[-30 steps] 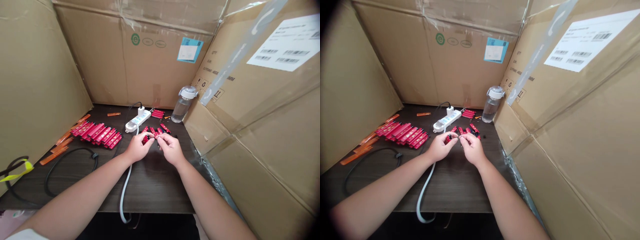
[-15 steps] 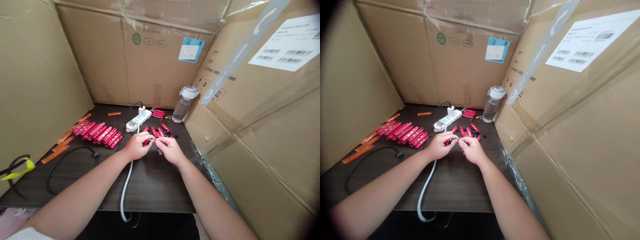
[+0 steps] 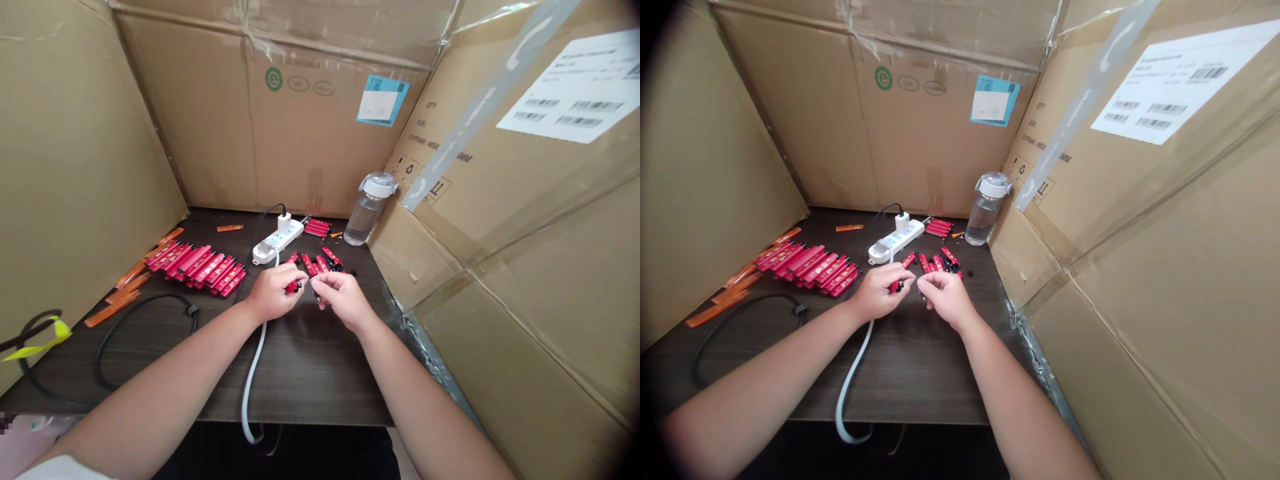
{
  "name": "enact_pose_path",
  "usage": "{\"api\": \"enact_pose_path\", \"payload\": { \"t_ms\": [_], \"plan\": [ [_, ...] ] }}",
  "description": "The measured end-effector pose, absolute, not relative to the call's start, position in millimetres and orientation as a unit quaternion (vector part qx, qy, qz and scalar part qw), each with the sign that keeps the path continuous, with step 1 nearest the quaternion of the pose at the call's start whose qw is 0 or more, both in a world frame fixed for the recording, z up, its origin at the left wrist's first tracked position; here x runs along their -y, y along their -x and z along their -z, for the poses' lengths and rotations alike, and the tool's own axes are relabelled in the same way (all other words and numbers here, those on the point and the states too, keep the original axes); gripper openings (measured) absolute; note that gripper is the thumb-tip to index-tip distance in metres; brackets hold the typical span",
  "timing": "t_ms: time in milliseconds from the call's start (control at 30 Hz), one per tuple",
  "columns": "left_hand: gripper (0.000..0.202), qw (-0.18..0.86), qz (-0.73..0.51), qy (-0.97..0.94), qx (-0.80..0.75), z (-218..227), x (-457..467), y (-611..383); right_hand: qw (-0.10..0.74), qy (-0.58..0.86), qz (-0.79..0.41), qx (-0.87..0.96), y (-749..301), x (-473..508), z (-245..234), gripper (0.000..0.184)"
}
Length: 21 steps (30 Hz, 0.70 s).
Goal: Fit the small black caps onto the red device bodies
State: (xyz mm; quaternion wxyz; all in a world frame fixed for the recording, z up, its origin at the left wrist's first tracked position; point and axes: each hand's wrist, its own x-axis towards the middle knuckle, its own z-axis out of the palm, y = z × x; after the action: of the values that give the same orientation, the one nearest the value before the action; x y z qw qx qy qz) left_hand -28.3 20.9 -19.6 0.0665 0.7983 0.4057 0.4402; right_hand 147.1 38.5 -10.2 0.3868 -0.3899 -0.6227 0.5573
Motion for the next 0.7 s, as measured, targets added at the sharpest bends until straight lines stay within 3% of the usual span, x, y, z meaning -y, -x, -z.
{"api": "enact_pose_path", "payload": {
  "t_ms": [700],
  "plan": [
    [0.014,0.032,-0.503,-0.762,-0.407,23.7,-15.8,18.4,0.404,0.376,-0.562,0.617,-140.9,-36.5,15.5,0.029]
  ]
}}
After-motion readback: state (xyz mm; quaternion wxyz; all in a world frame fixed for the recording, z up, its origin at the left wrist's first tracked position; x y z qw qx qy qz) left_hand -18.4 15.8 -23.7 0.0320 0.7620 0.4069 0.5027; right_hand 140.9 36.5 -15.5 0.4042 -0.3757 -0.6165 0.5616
